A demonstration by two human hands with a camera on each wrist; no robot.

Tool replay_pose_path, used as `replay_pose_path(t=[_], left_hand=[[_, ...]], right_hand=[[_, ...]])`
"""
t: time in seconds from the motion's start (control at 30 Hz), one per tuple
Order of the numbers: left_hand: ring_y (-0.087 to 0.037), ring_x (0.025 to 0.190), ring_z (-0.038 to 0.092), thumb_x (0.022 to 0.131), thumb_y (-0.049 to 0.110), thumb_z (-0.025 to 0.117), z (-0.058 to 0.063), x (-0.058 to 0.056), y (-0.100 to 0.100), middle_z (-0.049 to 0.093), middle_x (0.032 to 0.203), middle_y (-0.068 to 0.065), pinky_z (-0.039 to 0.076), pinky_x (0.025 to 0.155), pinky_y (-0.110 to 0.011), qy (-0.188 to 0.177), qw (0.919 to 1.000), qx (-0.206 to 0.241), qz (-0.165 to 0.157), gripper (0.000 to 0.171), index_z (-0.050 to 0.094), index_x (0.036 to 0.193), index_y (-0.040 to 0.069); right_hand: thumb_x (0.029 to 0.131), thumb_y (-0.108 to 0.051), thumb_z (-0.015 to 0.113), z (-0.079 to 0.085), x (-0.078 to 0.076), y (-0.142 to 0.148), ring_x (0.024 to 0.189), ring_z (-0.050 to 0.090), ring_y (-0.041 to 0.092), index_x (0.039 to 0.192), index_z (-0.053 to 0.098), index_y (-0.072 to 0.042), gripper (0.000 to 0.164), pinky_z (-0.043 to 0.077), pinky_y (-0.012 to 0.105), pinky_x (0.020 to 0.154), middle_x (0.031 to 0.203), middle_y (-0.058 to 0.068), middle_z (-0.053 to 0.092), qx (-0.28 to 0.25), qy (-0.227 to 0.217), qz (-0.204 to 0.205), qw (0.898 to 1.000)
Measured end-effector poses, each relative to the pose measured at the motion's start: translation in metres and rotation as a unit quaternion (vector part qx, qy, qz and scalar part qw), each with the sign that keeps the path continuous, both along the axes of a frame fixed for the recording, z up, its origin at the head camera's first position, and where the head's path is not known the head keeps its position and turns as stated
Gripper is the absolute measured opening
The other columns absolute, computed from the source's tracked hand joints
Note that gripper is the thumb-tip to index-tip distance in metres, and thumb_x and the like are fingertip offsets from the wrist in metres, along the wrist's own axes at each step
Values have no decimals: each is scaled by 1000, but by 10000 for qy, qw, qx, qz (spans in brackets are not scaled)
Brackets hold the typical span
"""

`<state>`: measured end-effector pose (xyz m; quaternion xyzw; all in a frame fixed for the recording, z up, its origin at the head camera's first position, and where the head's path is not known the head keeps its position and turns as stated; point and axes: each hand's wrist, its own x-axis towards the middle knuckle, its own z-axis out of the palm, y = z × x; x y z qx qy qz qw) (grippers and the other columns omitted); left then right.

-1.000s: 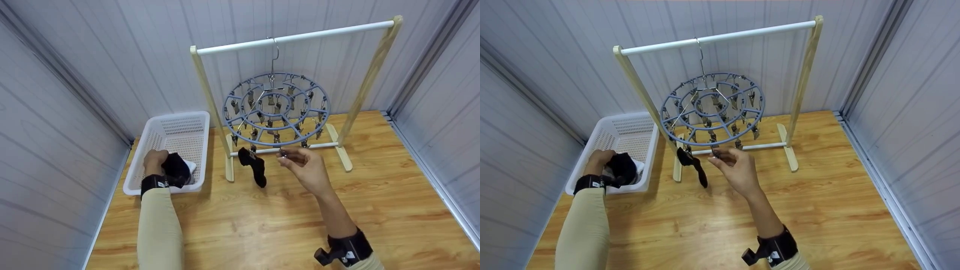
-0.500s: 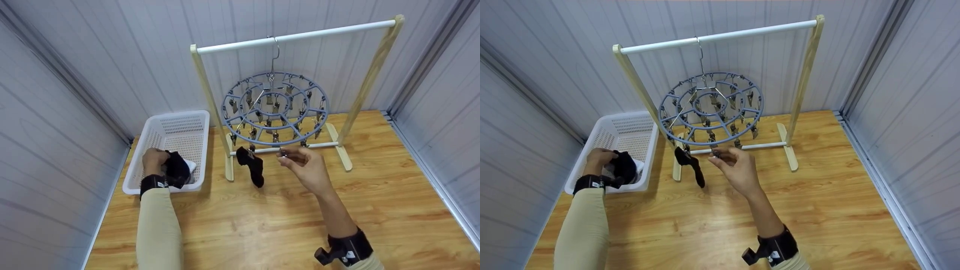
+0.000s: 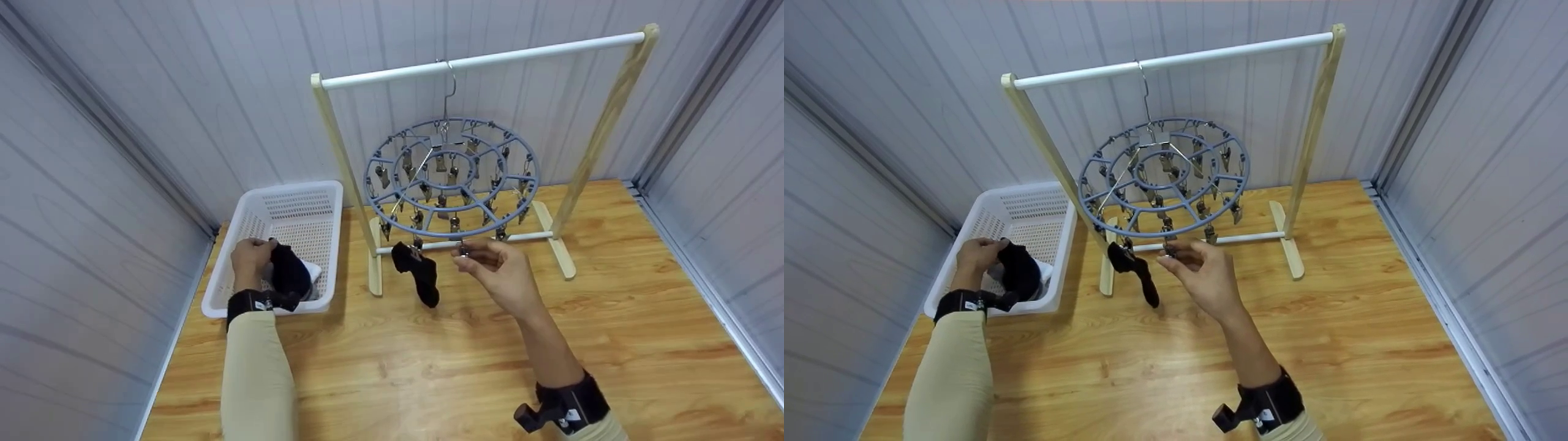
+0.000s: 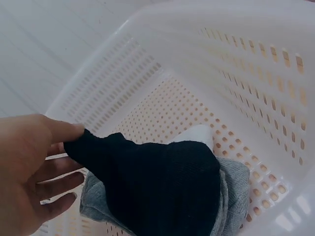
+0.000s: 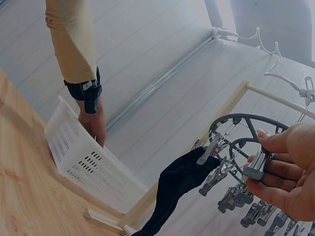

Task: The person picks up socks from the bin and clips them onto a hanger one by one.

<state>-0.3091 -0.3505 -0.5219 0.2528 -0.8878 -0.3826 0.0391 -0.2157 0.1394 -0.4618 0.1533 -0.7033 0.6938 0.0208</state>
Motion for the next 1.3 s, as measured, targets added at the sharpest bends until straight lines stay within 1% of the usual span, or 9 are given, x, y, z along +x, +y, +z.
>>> replay_pose_path(t=[0.13,0.3,0.37,0.5,0.6,0.77,0.97,1.2,1.3], left_hand=[[-39,111,57,108,28,52,0,-3,2,59,118,-24,49,98,-49,-111,9989,438,-79,39,59,120,-9],[-23,82,55,110,21,51,-1,-4,5,53,90,-10,49,75,-36,-170,9970,753,-112,27,53,94,-1],[-20,77,55,109,19,54,0,-6,4,52,86,-8,49,69,-33,-171,9960,872,-88,26,54,92,-1],[-30,100,65,108,18,57,4,-8,2,62,116,-25,58,83,-38,-214,9932,1147,-14,40,57,127,-17],[-41,123,62,108,20,58,10,-9,2,56,141,-33,56,100,-46,-236,9931,1153,13,53,49,147,-15],[-42,130,59,107,23,62,20,-11,-1,57,145,-32,53,106,-46,-115,9962,862,-52,53,54,147,-11],[-35,116,66,106,26,66,24,-9,2,62,139,-29,58,88,-35,-35,9960,888,-125,50,60,143,-6],[-41,126,62,106,29,67,26,-5,8,60,142,-30,54,104,-46,126,9964,781,-290,51,61,142,-7],[-40,122,64,106,30,67,28,-3,9,60,142,-29,59,93,-39,171,9953,883,-354,52,61,142,-6]], right_hand=[[98,3,73,-2,-1,3,99,76,24,127,69,8,30,62,38,88,114,21,76,-4,-3,2,10000],[98,2,74,-3,-2,7,99,76,25,127,68,10,31,62,38,88,114,21,76,-20,3,28,10000],[98,1,74,-3,-1,5,100,76,27,128,67,10,33,62,38,88,115,22,75,-35,-12,11,10000],[98,1,74,-2,1,2,103,75,35,129,66,12,34,62,41,89,114,22,75,-57,-14,-44,10000],[98,1,74,-2,3,-1,103,75,36,129,66,12,34,61,46,91,113,22,75,-63,-14,-101,9999],[97,0,75,-5,4,-6,101,75,33,127,68,10,32,62,42,90,114,21,75,-56,19,-202,9998],[98,2,73,-4,4,-7,101,76,24,128,67,11,32,61,46,91,115,22,75,-81,84,-163,9998],[98,2,74,-2,5,-8,101,76,28,128,65,15,34,62,42,88,114,23,76,-31,126,-225,9997],[97,2,75,-1,6,-8,99,76,27,127,66,15,34,63,37,86,114,23,75,1,129,-279,9995]])
